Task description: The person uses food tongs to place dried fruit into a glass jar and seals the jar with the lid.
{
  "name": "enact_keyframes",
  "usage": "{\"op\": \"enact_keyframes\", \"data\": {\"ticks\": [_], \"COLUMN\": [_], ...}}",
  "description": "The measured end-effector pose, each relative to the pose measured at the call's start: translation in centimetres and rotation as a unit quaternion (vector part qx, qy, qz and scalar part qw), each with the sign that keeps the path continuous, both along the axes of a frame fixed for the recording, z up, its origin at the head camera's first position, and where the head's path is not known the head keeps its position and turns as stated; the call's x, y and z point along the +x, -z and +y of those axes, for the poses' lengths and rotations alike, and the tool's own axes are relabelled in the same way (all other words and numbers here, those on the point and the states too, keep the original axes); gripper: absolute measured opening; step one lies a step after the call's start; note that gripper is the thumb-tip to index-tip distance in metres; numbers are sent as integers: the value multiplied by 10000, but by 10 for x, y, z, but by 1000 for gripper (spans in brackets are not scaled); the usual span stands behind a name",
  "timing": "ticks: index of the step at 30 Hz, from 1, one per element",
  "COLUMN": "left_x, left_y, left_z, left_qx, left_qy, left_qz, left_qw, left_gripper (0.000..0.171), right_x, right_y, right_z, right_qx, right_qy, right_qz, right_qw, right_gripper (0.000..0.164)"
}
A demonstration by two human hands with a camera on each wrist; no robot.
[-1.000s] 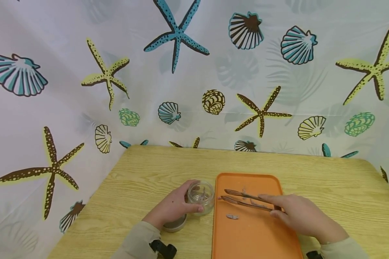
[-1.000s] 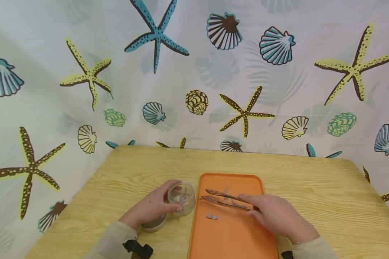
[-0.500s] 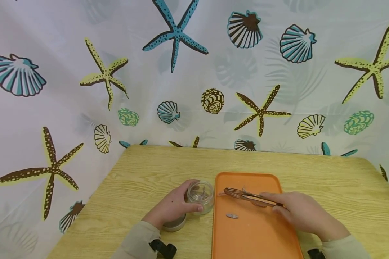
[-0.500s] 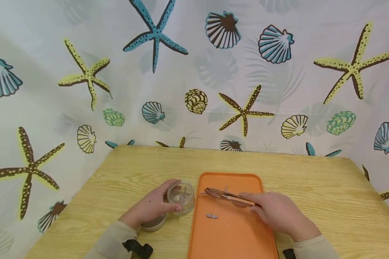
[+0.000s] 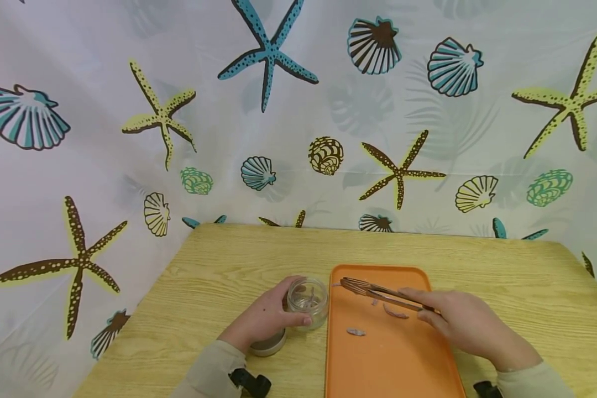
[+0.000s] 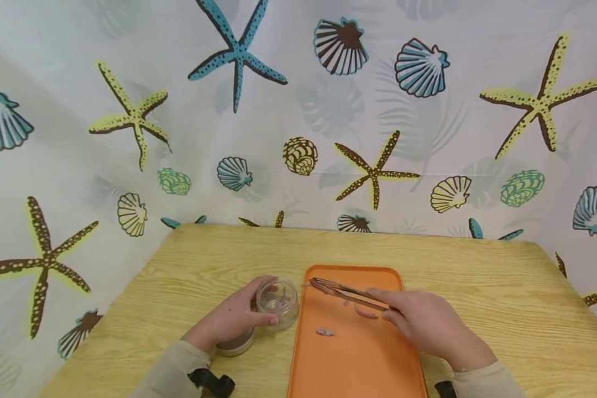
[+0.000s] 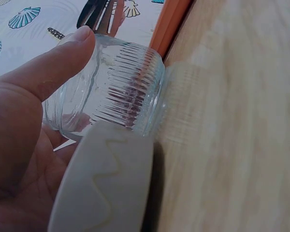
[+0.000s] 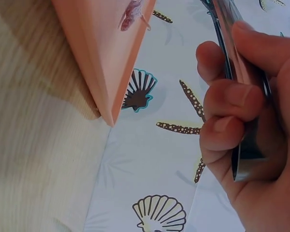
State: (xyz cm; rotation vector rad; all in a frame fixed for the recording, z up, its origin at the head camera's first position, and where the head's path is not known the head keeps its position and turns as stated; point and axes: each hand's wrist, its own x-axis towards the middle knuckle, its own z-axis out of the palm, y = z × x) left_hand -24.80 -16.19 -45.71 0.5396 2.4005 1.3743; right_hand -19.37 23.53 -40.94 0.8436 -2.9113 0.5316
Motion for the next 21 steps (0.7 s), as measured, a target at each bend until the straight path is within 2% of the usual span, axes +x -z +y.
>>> {"op": "enact_keyframes", "data": {"ticks": [13,21], "left_x": [-1,-1], "left_y": [1,2], "left_z": [1,3], "left_qx": [-81,-200], "left_qy": [-28,-110], "left_qz": [2,85], "left_qw": [10000,9997], "left_gripper": [86,87], "right_x": [5,6], "right_y": [-4,-7], "right_z": [-12,-25], "right_qx": [-247,-216], "right_qy": [-234,-416], "right_qz": [232,658], "right_qw": [9992,9967], "right_gripper": [51,49]}}
